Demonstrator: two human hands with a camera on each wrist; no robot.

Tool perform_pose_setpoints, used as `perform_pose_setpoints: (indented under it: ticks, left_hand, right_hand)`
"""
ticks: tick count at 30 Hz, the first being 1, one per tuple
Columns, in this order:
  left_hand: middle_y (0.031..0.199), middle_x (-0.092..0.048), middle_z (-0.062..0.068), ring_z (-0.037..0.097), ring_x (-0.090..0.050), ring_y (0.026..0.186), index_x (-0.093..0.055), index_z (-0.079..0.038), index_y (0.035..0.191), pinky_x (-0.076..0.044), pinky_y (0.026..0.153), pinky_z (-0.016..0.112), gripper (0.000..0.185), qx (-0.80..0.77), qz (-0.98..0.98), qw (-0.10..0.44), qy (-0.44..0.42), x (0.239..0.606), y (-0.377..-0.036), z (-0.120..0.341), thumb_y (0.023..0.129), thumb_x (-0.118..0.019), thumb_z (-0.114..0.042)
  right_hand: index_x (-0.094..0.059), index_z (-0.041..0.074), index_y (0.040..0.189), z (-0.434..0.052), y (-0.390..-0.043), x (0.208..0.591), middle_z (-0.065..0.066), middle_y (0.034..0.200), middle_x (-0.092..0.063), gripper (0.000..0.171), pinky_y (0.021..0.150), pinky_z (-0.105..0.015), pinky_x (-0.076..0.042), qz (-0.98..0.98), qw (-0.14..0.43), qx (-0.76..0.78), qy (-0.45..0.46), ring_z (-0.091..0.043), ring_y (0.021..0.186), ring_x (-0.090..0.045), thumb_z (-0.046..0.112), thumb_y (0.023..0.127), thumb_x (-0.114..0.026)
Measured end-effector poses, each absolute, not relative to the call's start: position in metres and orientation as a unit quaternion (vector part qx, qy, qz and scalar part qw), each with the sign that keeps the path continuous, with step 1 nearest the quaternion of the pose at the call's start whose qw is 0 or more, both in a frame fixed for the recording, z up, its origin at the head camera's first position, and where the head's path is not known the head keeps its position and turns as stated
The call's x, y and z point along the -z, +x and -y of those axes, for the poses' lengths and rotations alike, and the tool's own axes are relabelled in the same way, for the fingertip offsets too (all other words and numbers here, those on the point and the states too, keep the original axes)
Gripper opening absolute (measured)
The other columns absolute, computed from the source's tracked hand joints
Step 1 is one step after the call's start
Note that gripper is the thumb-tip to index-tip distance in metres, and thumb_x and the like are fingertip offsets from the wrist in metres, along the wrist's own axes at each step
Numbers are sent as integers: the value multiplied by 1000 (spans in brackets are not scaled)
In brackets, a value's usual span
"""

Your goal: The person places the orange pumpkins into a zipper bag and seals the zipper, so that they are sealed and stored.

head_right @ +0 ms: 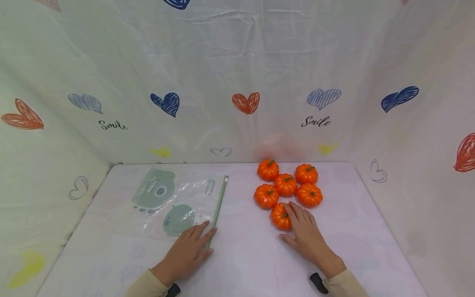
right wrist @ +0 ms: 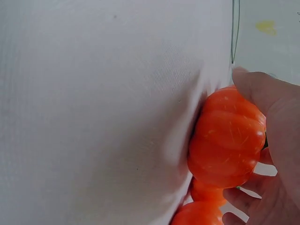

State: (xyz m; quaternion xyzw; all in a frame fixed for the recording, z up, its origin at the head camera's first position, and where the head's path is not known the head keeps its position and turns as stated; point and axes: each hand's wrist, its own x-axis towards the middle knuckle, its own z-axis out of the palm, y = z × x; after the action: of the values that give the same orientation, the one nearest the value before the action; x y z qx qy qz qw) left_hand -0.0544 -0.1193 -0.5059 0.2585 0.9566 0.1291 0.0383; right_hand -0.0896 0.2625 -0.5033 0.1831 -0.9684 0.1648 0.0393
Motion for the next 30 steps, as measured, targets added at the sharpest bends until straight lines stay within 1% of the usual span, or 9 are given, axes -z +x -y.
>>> perform_pose_setpoints:
  ticks: [5, 9, 12, 15, 19, 23, 26, 30]
  left_hand:
    - [153, -51, 19, 35, -53, 135, -56, -19, 154, -47, 110, 54, 53, -96, -961, 36, 259, 507, -54, 113, 108, -57, -45]
    - [151, -54, 18, 34, -55, 134, -61, -18, 149, -49, 108, 52, 52, -67, -964, 19, 258, 511, -54, 110, 106, -59, -46]
    - [148, -57, 16, 32, -57, 131, -64, -14, 145, -51, 106, 50, 52, -59, -965, 5, 255, 512, -54, 108, 104, -62, -46]
    - [143, -61, 14, 30, -59, 127, -64, -8, 141, -53, 102, 48, 51, -62, -966, -8, 249, 512, -54, 106, 104, -64, -43]
    - [134, -67, 12, 28, -63, 120, -66, -2, 134, -55, 96, 47, 43, -83, -970, -21, 229, 508, -56, 103, 104, -66, -34]
    - [121, -72, 9, 27, -67, 108, -72, -2, 123, -56, 86, 45, 27, -97, -975, -44, 196, 506, -59, 98, 102, -69, -20]
    - [110, -75, 8, 26, -69, 99, -75, -3, 114, -56, 81, 44, 19, -104, -977, -72, 171, 506, -61, 95, 95, -76, -9]
    - [102, -77, 6, 26, -71, 92, -79, -6, 104, -56, 81, 45, 19, -111, -976, -116, 145, 507, -62, 93, 85, -82, -1]
  right_hand:
    - [-43, -2, 155, -262, -89, 504, -30, 155, -42, 95, 112, -72, -33, 968, 42, -169, 183, -53, 138, -44, 30, 80, -93]
    - [-43, -2, 154, -262, -90, 505, -30, 155, -42, 95, 112, -72, -34, 966, 46, -174, 184, -53, 137, -44, 29, 80, -94]
    - [-44, -2, 154, -262, -90, 506, -31, 155, -42, 95, 112, -72, -34, 966, 45, -177, 183, -53, 138, -44, 29, 80, -94]
    - [-43, -1, 154, -262, -90, 506, -31, 155, -42, 95, 112, -73, -34, 966, 42, -179, 181, -53, 138, -43, 29, 80, -94]
    - [-43, -1, 155, -263, -90, 507, -31, 155, -41, 95, 112, -73, -34, 967, 38, -179, 178, -54, 139, -42, 29, 80, -94]
    - [-43, -1, 155, -262, -90, 507, -31, 156, -40, 95, 113, -73, -34, 967, 37, -179, 179, -53, 140, -42, 28, 80, -94]
    - [-43, -1, 155, -261, -91, 506, -31, 156, -40, 95, 113, -73, -33, 966, 34, -182, 178, -54, 140, -42, 27, 80, -94]
    - [-42, 0, 156, -261, -90, 505, -31, 156, -40, 95, 113, -73, -33, 966, 32, -183, 178, -54, 141, -42, 26, 80, -94]
